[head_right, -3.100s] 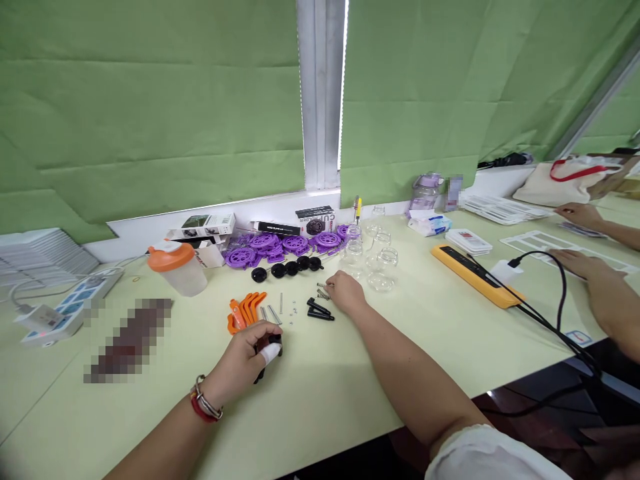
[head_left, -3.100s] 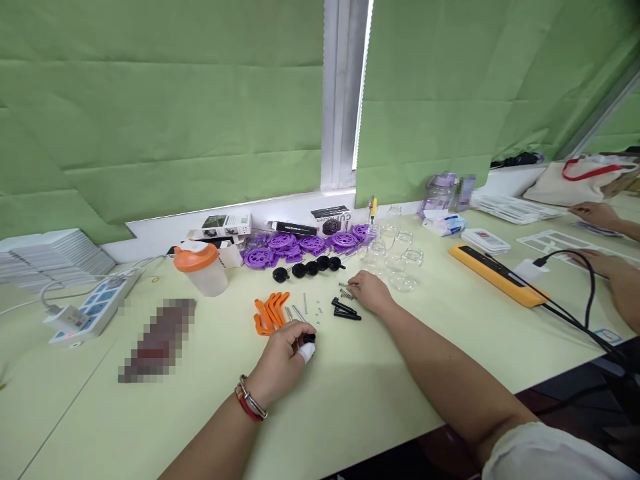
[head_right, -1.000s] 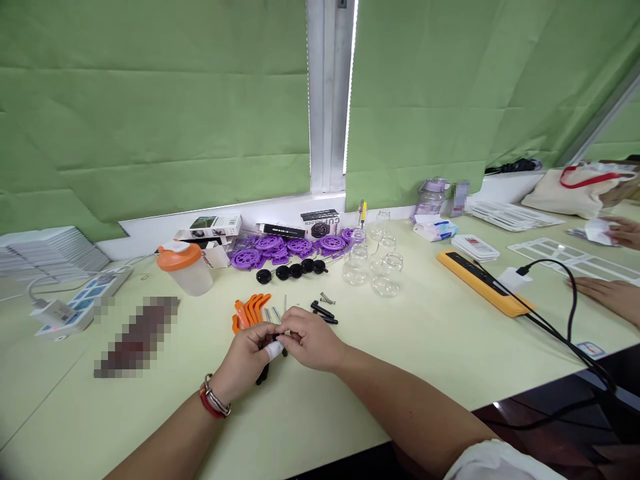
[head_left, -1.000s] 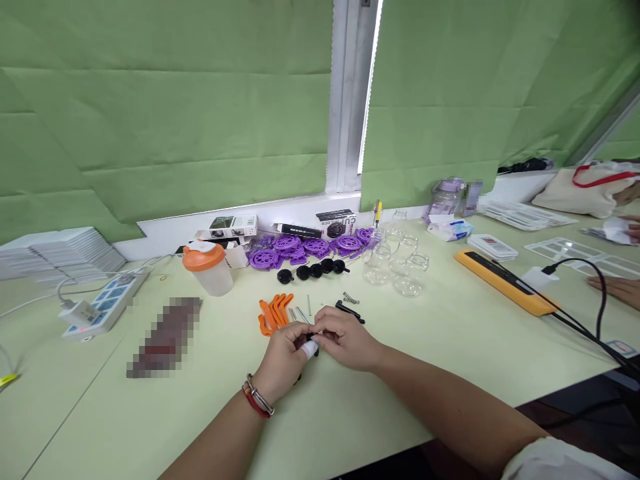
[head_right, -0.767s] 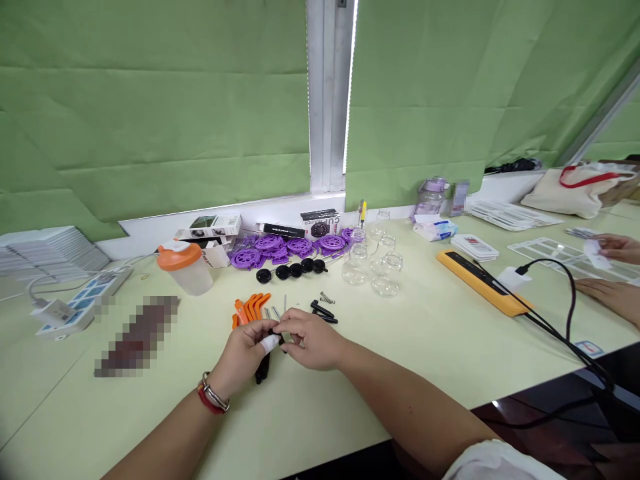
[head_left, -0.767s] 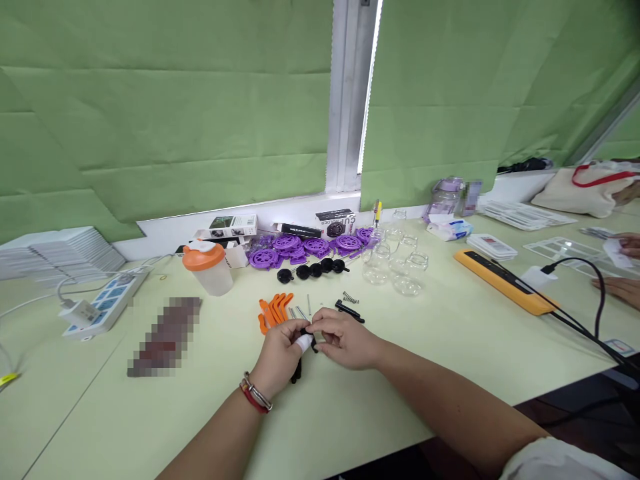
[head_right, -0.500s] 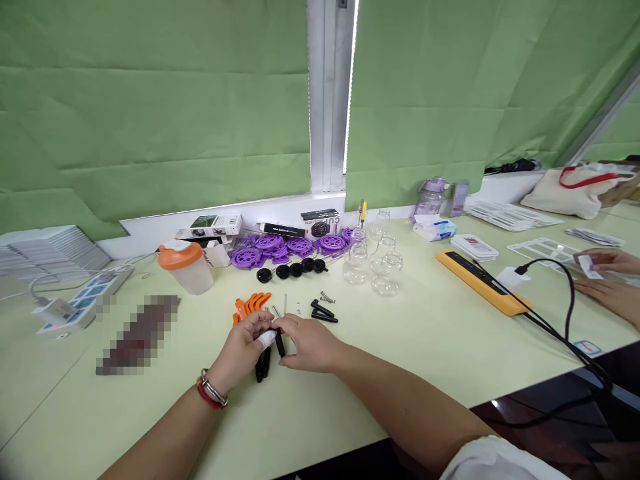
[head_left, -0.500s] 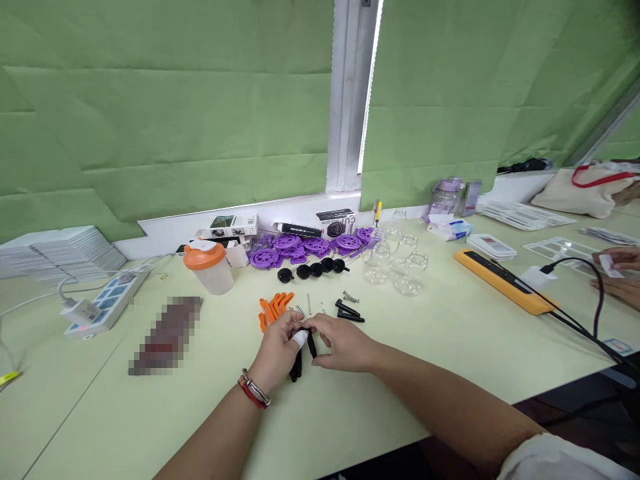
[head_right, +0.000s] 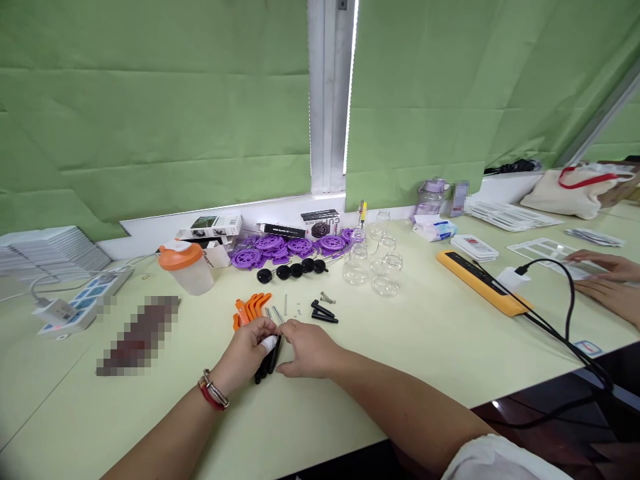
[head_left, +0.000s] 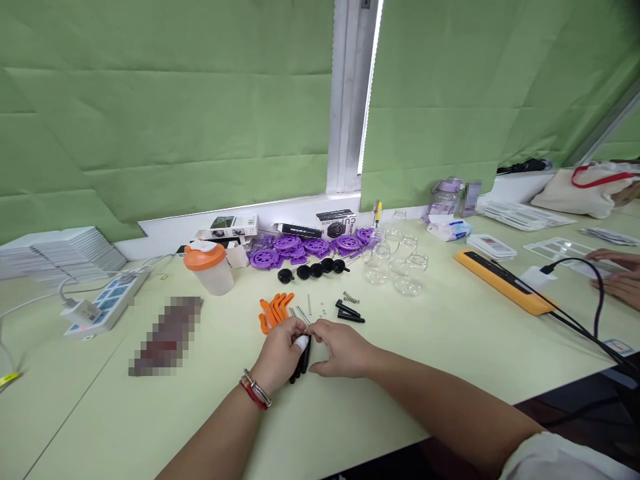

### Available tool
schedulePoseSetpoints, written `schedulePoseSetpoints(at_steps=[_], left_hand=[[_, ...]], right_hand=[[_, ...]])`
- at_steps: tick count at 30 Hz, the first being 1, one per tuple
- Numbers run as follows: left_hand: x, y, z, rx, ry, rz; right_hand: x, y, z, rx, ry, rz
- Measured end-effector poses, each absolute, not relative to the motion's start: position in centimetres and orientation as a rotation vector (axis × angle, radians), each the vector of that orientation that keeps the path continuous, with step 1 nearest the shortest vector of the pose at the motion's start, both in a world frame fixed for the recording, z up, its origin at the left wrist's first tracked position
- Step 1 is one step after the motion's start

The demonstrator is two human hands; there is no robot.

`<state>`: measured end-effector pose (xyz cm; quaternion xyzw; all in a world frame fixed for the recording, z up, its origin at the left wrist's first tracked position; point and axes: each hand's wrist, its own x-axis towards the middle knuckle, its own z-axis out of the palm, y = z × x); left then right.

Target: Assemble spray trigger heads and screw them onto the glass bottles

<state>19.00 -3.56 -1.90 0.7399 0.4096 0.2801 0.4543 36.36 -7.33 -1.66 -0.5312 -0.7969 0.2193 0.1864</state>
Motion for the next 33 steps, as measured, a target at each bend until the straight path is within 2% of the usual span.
schedulePoseSetpoints(at_steps=[13,19,28,33], left_hand=[[19.2,-3.7,-1.7,1.782,1.107,0.682],[17.5,-2.5,0.1,1.922,1.134,0.730],[14.7,-2.1,1.7,2.292,0.852,0.253],[15.4,-2.3,1.7,2.315,0.896,0.189]], right_hand=[[35.3,-7.7,-1.7,-1.594,-2.218,0.572],[35.5,-7.7,-1.6,-1.594,-2.278,0.540],[35.6,-7.5,-1.9,-1.544,-2.349,0.495],[36.1,-7.4,-2.1,-1.530,-2.383,0.474]])
